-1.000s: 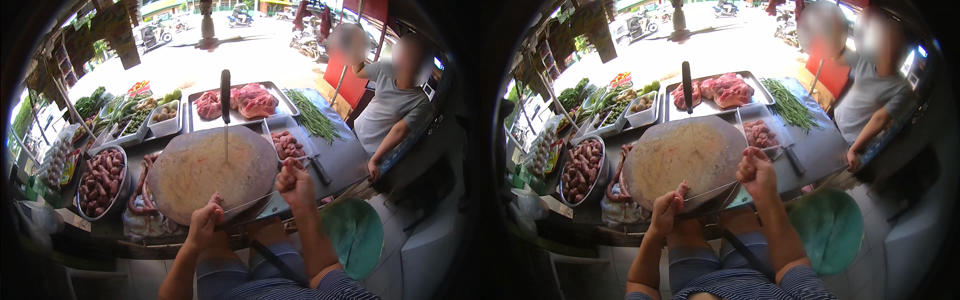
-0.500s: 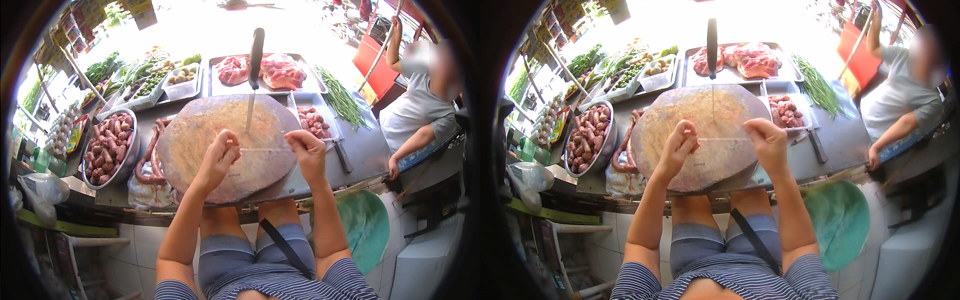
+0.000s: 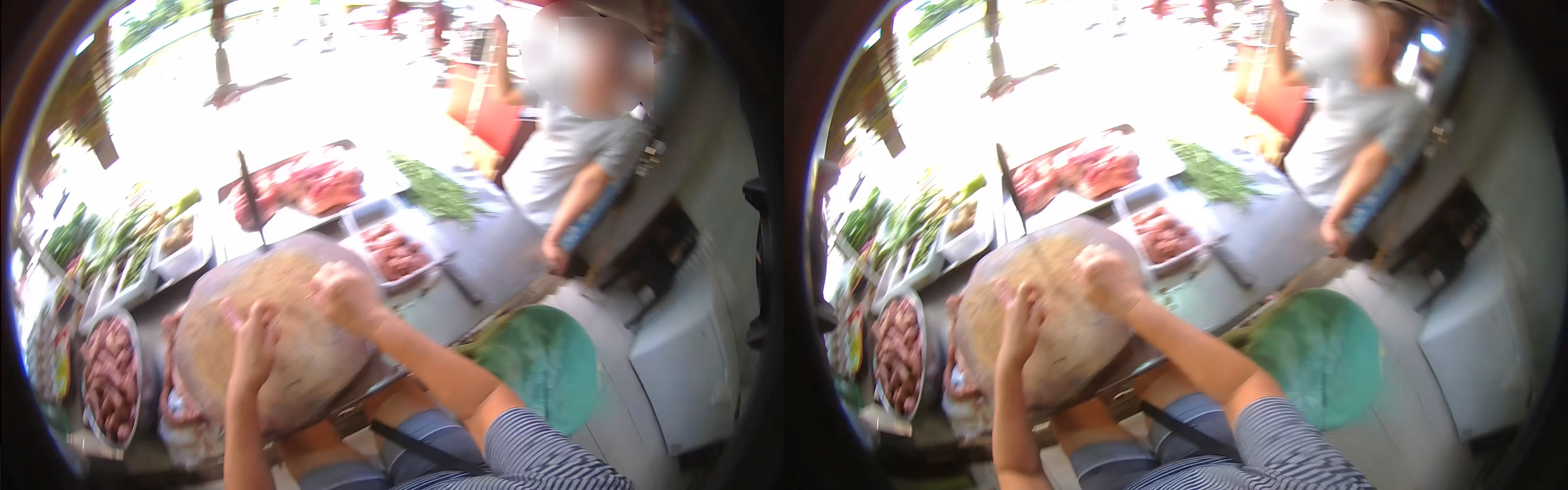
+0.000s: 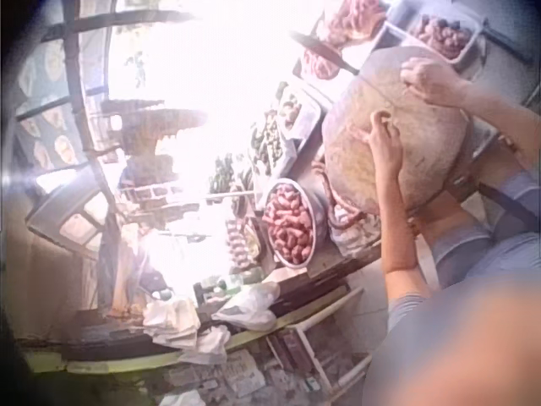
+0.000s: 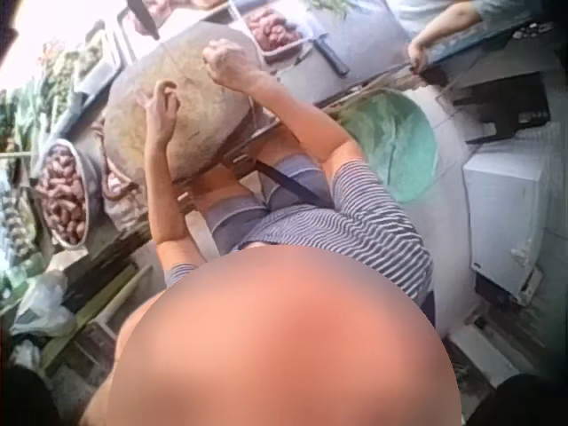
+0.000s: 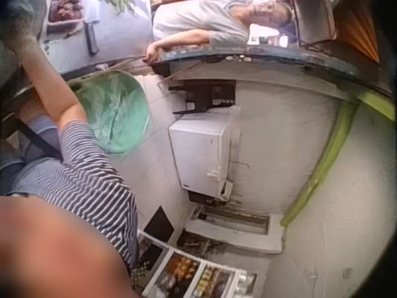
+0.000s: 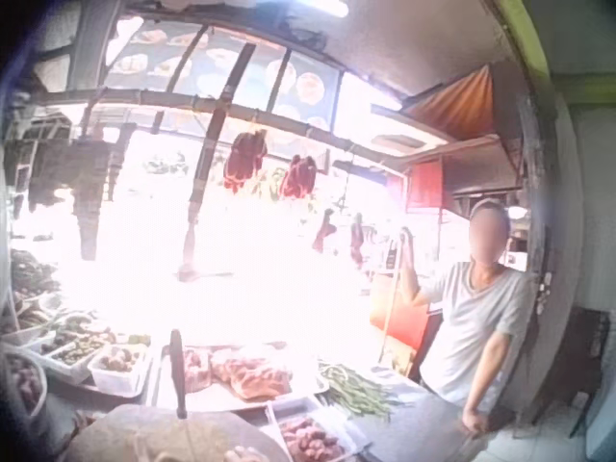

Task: The person ties off sections of a long sausage casing filled with ground meat using string, then cuts the tied sections into individual sausages with a knife. The finished sausages are placed into a metal bowl on the counter.

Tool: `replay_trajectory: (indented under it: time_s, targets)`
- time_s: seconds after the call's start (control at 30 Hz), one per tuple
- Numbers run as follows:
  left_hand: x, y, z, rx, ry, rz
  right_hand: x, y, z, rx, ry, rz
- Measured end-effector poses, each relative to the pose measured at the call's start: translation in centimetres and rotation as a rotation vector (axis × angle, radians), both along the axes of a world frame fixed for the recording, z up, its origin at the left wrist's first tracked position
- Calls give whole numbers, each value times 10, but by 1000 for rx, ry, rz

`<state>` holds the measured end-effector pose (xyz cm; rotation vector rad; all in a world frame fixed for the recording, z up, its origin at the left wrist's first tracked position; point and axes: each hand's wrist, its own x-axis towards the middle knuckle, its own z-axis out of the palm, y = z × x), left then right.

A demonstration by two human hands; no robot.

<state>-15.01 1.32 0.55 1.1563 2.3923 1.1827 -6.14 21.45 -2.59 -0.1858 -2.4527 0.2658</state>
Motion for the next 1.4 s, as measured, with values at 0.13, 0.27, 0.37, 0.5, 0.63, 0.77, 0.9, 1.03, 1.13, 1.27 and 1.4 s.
replay_trajectory:
  time_s: [0.13, 0.27, 0.37, 0.5, 0.63, 0.77, 0.9, 1.03, 1.13, 1.27, 1.4]
  targets:
    - [43, -23, 11, 90, 149, -81, 52, -28, 18, -191, 0, 179]
    - [81, -34, 14, 223, 322, -185, 87, -69, 48, -186, 46, 364]
    - [97, -45, 12, 243, 128, -144, 103, -86, 62, -239, 34, 417]
    - [110, -67, -2, 284, -294, -118, 120, -95, 61, -557, -12, 535]
    - [131, -94, -20, 557, -1064, -327, 132, -97, 39, -1241, -204, 678]
    - [154, -104, -20, 1058, -1252, -516, 127, -75, 19, -1723, -24, 468]
    - [153, -88, 0, 1387, -1158, -425, 129, -64, 26, -1349, 79, 175]
    - [155, -59, 11, 1157, -685, -193, 148, -94, 42, -1595, 23, 576]
    - [161, -47, 7, 1032, -595, -65, 148, -115, 47, -1767, -76, 810]
    - [161, -45, -1, 919, -537, -6, 139, -117, 43, -1765, -257, 687]
    - [159, -43, -5, 918, -567, -3, 141, -115, 38, -1769, -238, 655]
